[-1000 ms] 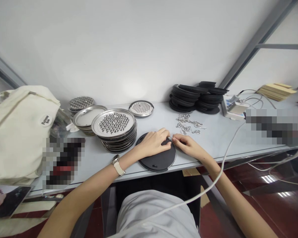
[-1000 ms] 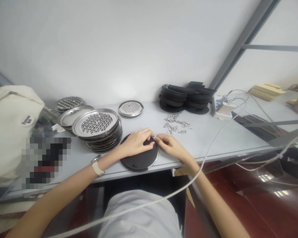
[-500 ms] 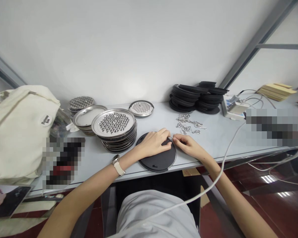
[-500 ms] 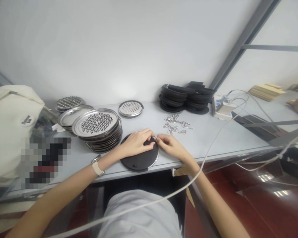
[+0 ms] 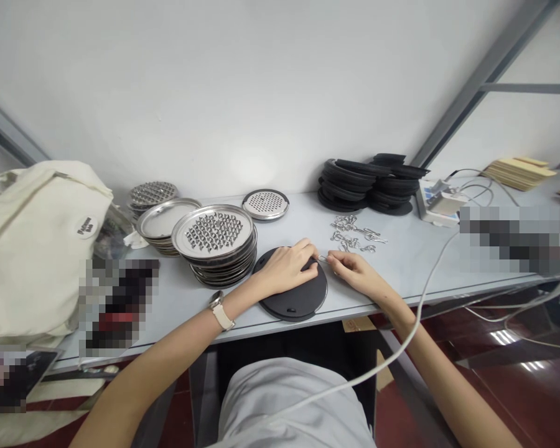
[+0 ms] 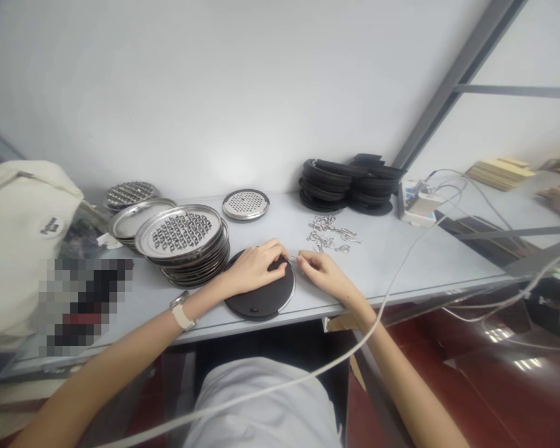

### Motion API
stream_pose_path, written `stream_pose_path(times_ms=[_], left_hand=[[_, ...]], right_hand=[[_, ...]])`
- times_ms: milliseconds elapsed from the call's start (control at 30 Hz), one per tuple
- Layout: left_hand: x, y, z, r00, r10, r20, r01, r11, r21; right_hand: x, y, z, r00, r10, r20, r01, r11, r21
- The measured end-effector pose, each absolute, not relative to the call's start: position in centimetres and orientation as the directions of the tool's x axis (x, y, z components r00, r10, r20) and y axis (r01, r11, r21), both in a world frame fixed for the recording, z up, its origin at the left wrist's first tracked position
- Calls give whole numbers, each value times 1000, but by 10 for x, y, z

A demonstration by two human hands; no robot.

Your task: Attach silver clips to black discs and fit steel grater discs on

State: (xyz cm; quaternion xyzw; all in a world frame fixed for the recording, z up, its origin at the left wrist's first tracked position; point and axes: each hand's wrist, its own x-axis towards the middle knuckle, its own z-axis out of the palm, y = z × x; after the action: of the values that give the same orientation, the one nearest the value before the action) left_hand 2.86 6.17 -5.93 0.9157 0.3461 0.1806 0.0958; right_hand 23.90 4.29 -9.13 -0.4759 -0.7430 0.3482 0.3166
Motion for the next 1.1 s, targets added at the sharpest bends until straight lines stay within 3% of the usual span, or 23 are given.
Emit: stream_pose_path(times_ms=[200,367,1100], left_hand=[[30,60,-60,651,695,304,569,-713,410],[30,59,-59,652,708,273,577,-696,428],[30,60,-62,669,694,267,613,-718,330]], right_hand=[[234,41,-88,-362,919,153,507,332,-795],[231,40,-86,-433,888,157,532,392,-751],[232,42,-86,-446,879,170,533,414,-738]])
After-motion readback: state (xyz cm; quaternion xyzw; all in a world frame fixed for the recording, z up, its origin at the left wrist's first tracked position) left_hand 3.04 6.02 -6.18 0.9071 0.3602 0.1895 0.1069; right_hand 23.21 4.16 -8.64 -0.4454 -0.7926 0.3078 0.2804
